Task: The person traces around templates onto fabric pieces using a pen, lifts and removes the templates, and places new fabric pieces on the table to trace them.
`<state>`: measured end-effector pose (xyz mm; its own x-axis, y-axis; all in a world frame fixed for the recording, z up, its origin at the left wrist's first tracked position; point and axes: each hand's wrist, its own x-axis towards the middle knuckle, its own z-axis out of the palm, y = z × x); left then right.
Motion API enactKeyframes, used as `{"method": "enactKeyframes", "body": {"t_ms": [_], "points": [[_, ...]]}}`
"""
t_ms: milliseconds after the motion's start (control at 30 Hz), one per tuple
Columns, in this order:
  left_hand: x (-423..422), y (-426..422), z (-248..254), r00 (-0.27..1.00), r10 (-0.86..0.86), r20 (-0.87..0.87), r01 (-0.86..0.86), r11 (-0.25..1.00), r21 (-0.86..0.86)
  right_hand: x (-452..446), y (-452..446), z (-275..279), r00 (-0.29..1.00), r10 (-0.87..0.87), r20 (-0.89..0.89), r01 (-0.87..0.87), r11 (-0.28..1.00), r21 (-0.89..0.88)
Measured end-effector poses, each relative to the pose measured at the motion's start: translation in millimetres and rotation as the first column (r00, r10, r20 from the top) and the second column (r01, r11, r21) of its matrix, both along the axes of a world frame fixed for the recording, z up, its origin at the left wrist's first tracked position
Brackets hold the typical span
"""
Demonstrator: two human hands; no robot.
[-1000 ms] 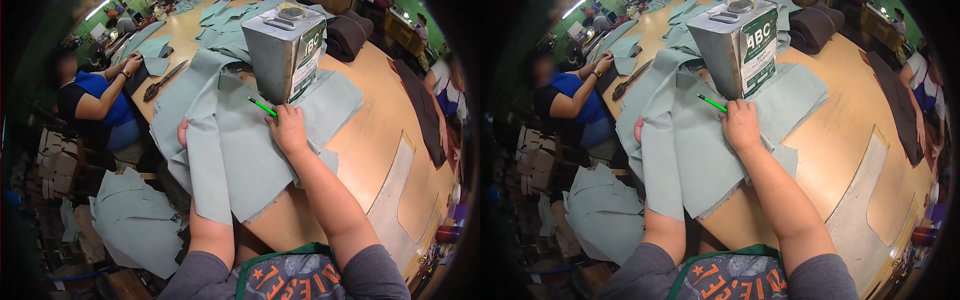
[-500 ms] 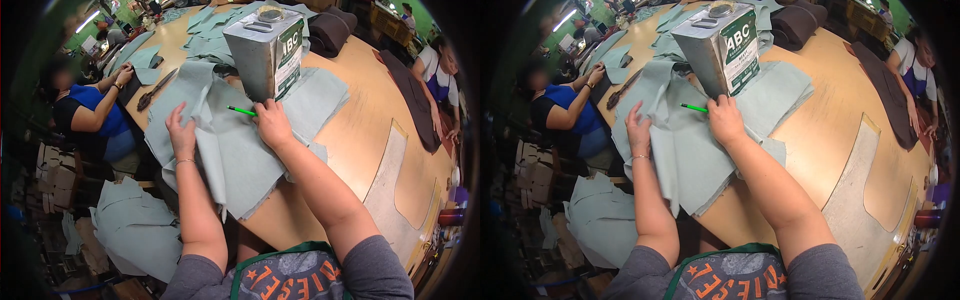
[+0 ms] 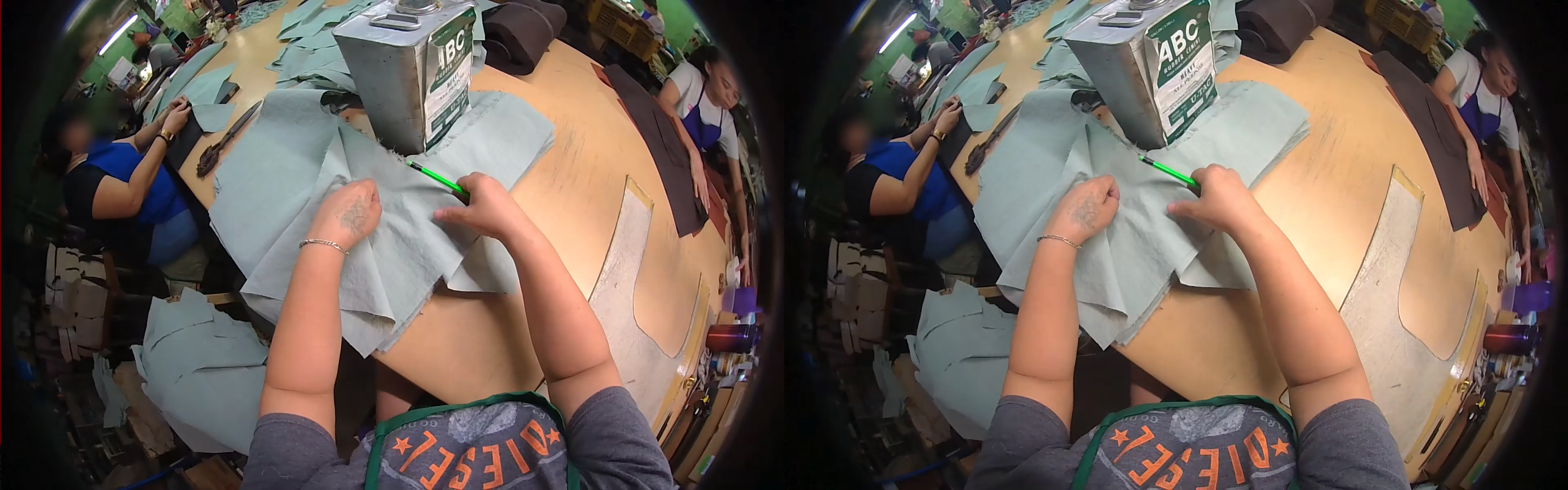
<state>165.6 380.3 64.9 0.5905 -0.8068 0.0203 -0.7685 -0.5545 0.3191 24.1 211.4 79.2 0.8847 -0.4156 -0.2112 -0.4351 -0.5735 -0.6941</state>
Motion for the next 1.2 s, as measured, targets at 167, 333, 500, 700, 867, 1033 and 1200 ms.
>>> {"method": "enactKeyframes", "body": {"t_ms": [167, 333, 500, 700, 867, 1033, 1200], "points": [[-7, -6, 13, 0.682, 0.115, -0.722, -0.305, 0.942, -0.138, -15, 24, 23, 0.953, 0.124, 0.276, -0.143, 0.988, 0.051], [-6, -9, 6, 0.518, -0.01, -0.855, -0.415, 0.871, -0.262, -16, 70, 11, 0.821, 0.354, 0.447, -0.33, 0.934, -0.133], [-7, 2, -16, 0.452, -0.089, -0.887, -0.415, 0.86, -0.297, -21, 61, 17, 0.895, 0.245, 0.373, -0.255, 0.967, -0.022], [-7, 3, -33, 0.326, -0.19, -0.926, -0.594, 0.721, -0.357, 22, 7, -16, 0.91, 0.053, 0.412, 0.044, 0.974, -0.222], [11, 20, -55, 0.262, -0.519, -0.814, -0.625, 0.552, -0.552, 31, 12, -44, 0.901, 0.112, 0.42, 0.069, 0.916, -0.394], [31, 64, -56, 0.156, -0.817, -0.555, -0.678, 0.32, -0.662, 29, 14, -46, 0.914, 0.092, 0.396, 0.095, 0.899, -0.428], [23, 78, -44, 0.457, -0.625, -0.632, -0.76, 0.094, -0.643, 27, 19, -45, 0.922, 0.097, 0.375, 0.098, 0.879, -0.466]]}}
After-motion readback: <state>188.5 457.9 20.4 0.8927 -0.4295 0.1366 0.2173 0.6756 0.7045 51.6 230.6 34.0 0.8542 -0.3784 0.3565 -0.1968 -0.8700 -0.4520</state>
